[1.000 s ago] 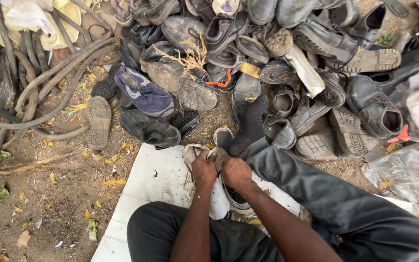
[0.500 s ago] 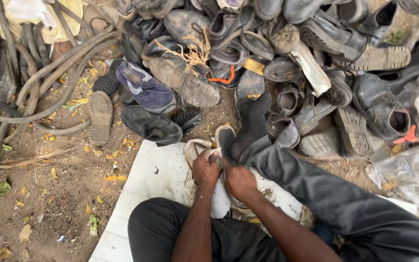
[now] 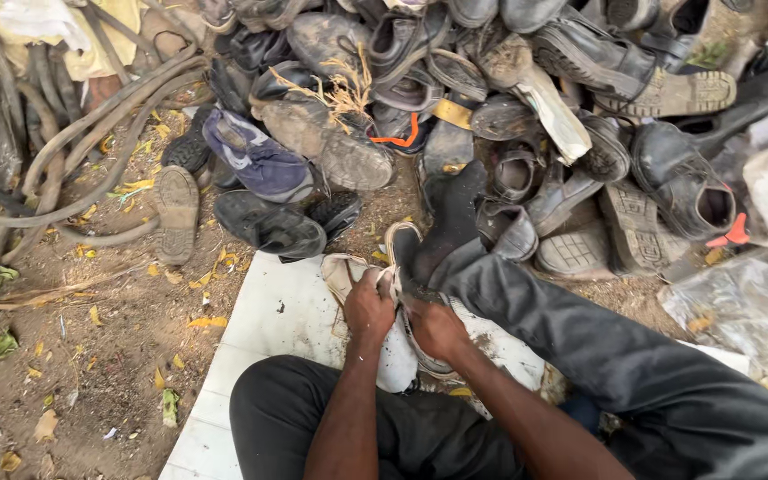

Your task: The person sits on a white board and cleans several pairs of shoes using a pink-handled tool. They scrub the soles and uppers of black boots, brown sneakers, and blue sneakers, then place each cleaned shoe aside.

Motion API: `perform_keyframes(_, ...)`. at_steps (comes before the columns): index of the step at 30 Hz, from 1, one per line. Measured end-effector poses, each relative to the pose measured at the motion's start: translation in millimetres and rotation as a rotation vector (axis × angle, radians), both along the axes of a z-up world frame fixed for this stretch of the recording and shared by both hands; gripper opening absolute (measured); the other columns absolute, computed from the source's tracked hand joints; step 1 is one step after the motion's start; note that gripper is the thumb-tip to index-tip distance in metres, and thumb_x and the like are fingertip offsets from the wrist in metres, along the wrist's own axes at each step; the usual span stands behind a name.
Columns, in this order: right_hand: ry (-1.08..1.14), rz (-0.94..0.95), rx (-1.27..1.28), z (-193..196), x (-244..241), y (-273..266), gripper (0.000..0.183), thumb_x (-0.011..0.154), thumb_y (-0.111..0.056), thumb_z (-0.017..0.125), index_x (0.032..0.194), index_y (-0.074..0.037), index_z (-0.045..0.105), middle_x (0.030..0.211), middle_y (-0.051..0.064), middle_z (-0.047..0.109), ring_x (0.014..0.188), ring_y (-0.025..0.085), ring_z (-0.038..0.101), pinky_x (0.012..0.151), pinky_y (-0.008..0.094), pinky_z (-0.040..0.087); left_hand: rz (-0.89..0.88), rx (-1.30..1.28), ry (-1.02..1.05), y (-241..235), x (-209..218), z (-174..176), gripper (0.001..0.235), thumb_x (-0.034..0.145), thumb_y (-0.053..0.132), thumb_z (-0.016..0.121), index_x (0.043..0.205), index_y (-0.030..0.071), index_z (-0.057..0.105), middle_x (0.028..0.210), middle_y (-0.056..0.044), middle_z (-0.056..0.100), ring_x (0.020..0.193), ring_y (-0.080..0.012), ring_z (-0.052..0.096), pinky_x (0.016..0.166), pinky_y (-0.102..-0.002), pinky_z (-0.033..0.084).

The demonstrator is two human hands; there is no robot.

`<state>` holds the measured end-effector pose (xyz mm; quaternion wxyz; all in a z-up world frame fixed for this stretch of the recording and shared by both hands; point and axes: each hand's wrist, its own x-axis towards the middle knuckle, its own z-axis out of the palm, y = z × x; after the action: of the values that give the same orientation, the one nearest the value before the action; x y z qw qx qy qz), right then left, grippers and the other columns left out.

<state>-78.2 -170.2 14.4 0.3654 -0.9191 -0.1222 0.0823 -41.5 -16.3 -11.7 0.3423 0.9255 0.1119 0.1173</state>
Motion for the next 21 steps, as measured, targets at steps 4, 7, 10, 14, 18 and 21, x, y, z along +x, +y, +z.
perform_keyframes(4, 0.134, 0.047, -0.212, 21, -8, 2, 0.053, 0.094, -0.017, 0.056, 0.147, -0.023, 0.054, 0.087, 0.024, 0.072, 0.079, 0.041, 0.073, 0.076, 0.056, 0.056, 0.046, 0.006, -0.023, 9, -5, 2, 0.029, 0.097, 0.032, 0.063, 0.111, 0.007, 0.068, 0.095, -0.023, 0.073, 0.088, -0.0448, 0.069, 0.077, -0.052, 0.053)
perform_keyframes(7, 0.199, 0.140, -0.366, 38, -32, -21, 0.073, 0.082, -0.017, 0.062, 0.152, -0.022, 0.042, 0.087, 0.020, 0.074, 0.080, 0.040, 0.073, 0.072, 0.055, 0.057, 0.076, -0.042, -0.091, 7, 1, 8, 0.030, 0.098, 0.034, 0.061, 0.110, 0.007, 0.068, 0.096, -0.022, 0.074, 0.087, -0.0442, 0.070, 0.077, -0.051, 0.054)
perform_keyframes(10, 0.184, 0.119, -0.297, 40, -37, -26, 0.061, 0.092, -0.025, 0.060, 0.151, -0.023, 0.045, 0.083, 0.019, 0.074, 0.075, 0.038, 0.074, 0.070, 0.051, 0.059, 0.045, -0.003, 0.011, 4, -3, 11, 0.031, 0.100, 0.034, 0.061, 0.111, 0.006, 0.068, 0.094, -0.024, 0.073, 0.087, -0.0454, 0.070, 0.076, -0.052, 0.053)
perform_keyframes(14, 0.207, 0.080, -0.248, 36, -14, -5, 0.057, 0.095, -0.015, 0.054, 0.150, -0.030, 0.053, 0.086, 0.023, 0.072, 0.076, 0.039, 0.073, 0.070, 0.050, 0.058, 0.015, 0.037, -0.022, 8, -12, 17, 0.028, 0.100, 0.033, 0.061, 0.110, 0.007, 0.067, 0.095, -0.024, 0.073, 0.085, -0.0457, 0.069, 0.074, -0.053, 0.053)
perform_keyframes(18, 0.190, 0.192, -0.397, 45, -27, -10, 0.073, 0.086, -0.011, 0.058, 0.157, -0.017, 0.040, 0.088, 0.021, 0.075, 0.081, 0.040, 0.073, 0.074, 0.052, 0.058, 0.064, 0.014, 0.047, 12, -17, 21, 0.027, 0.103, 0.034, 0.058, 0.110, 0.009, 0.065, 0.089, -0.021, 0.073, 0.083, -0.0433, 0.070, 0.074, -0.053, 0.053)
perform_keyframes(21, 0.304, 0.222, -0.456, 57, -52, -33, 0.081, 0.087, -0.026, 0.069, 0.156, -0.011, 0.030, 0.094, 0.023, 0.073, 0.086, 0.041, 0.072, 0.079, 0.052, 0.056, 0.067, 0.021, 0.020, 11, -13, 20, 0.026, 0.101, 0.034, 0.059, 0.110, 0.011, 0.067, 0.086, -0.023, 0.072, 0.083, -0.0469, 0.068, 0.073, -0.055, 0.052)
